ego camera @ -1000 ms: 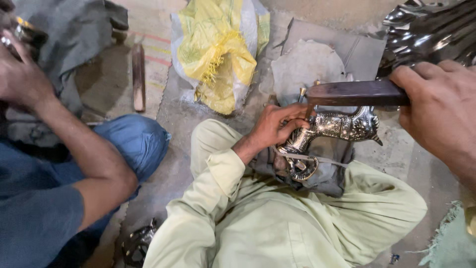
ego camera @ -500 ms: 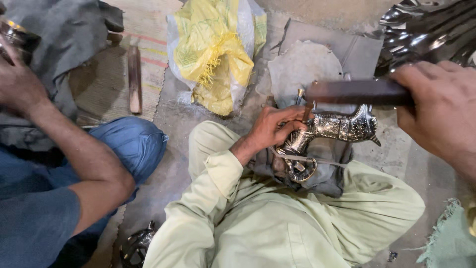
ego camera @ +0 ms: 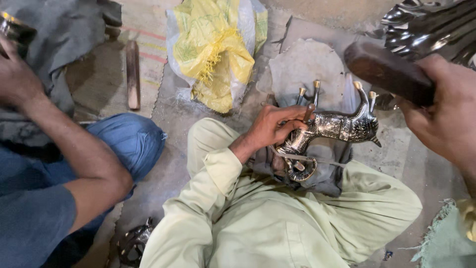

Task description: The person sits on the floor and uses a hammer to strike a metal animal figurine held in a cloth. They repeatedly tap the figurine's body and legs with the hammer while another person works nearby.

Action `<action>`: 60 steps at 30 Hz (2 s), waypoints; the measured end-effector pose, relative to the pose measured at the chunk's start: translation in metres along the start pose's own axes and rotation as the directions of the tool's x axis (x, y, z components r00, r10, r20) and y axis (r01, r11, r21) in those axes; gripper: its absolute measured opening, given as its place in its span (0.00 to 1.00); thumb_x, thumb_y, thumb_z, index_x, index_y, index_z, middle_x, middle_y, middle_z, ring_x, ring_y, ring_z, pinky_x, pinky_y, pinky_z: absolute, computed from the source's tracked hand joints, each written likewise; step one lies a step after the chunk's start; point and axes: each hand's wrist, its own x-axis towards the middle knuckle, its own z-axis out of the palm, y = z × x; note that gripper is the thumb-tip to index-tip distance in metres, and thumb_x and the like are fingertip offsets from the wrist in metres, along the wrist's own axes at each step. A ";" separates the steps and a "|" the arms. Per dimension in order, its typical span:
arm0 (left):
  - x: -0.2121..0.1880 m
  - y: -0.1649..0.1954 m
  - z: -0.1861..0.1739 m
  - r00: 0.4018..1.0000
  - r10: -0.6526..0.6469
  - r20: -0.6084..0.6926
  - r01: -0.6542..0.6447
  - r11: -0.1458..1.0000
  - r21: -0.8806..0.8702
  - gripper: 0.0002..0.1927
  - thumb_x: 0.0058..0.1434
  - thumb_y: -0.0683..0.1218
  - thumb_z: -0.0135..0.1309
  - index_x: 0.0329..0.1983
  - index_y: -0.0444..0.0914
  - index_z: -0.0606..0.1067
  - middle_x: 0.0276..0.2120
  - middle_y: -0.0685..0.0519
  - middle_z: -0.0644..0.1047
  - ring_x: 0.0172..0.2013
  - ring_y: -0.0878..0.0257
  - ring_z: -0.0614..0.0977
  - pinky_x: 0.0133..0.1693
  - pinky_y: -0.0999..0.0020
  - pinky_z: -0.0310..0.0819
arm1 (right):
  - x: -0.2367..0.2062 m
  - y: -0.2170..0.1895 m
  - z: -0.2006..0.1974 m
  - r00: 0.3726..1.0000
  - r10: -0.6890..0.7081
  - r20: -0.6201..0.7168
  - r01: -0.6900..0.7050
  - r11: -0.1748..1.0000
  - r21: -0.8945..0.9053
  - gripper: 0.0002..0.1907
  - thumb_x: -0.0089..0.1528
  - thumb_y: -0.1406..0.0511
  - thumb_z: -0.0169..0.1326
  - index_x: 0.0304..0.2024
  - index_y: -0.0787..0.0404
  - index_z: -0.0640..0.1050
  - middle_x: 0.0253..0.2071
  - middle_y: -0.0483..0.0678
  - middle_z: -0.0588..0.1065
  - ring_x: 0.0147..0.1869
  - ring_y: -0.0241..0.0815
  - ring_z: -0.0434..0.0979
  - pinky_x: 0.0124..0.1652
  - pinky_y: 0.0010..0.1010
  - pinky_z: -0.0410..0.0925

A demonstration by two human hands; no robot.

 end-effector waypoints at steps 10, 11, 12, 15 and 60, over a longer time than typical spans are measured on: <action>-0.007 -0.005 0.000 0.994 -0.020 -0.105 0.025 0.999 0.047 0.14 0.65 0.35 0.59 0.53 0.36 0.77 0.43 0.50 0.85 0.42 0.63 0.89 0.43 0.70 0.83 | -0.013 0.003 0.007 0.956 -0.264 0.124 0.288 0.790 -0.541 0.21 0.50 0.63 0.65 0.46 0.54 0.79 0.35 0.46 0.79 0.42 0.46 0.81 0.43 0.37 0.72; -0.010 -0.005 0.002 0.986 -0.019 -0.165 0.023 0.999 0.022 0.11 0.66 0.34 0.60 0.50 0.36 0.78 0.44 0.50 0.85 0.40 0.64 0.88 0.42 0.71 0.82 | -0.018 0.009 0.007 0.961 -0.240 0.137 0.277 0.818 -0.504 0.19 0.53 0.62 0.65 0.47 0.54 0.79 0.36 0.46 0.79 0.43 0.46 0.81 0.43 0.37 0.72; -0.013 -0.004 0.004 0.973 -0.025 -0.230 0.025 1.000 -0.002 0.09 0.67 0.34 0.60 0.48 0.36 0.79 0.44 0.49 0.85 0.38 0.65 0.88 0.40 0.71 0.81 | -0.022 0.016 0.010 0.962 -0.222 0.157 0.271 0.843 -0.464 0.17 0.56 0.62 0.64 0.48 0.53 0.78 0.36 0.46 0.79 0.43 0.46 0.81 0.43 0.36 0.72; -0.022 0.002 0.007 0.860 -0.313 -0.402 0.181 0.925 -0.333 0.17 0.66 0.35 0.59 0.57 0.32 0.72 0.36 0.52 0.83 0.39 0.69 0.86 0.40 0.75 0.82 | -0.045 0.045 0.029 0.942 0.219 0.253 -0.097 0.903 -0.420 0.16 0.62 0.59 0.65 0.49 0.54 0.78 0.31 0.47 0.80 0.33 0.42 0.81 0.37 0.34 0.71; -0.014 0.024 0.064 0.857 -0.088 -0.508 0.278 0.909 0.310 0.16 0.66 0.46 0.64 0.50 0.37 0.72 0.26 0.50 0.82 0.22 0.59 0.83 0.25 0.64 0.73 | 0.003 -0.054 -0.043 0.899 -0.295 0.324 0.438 0.562 -0.702 0.16 0.63 0.60 0.55 0.54 0.48 0.76 0.38 0.43 0.80 0.42 0.40 0.84 0.37 0.32 0.75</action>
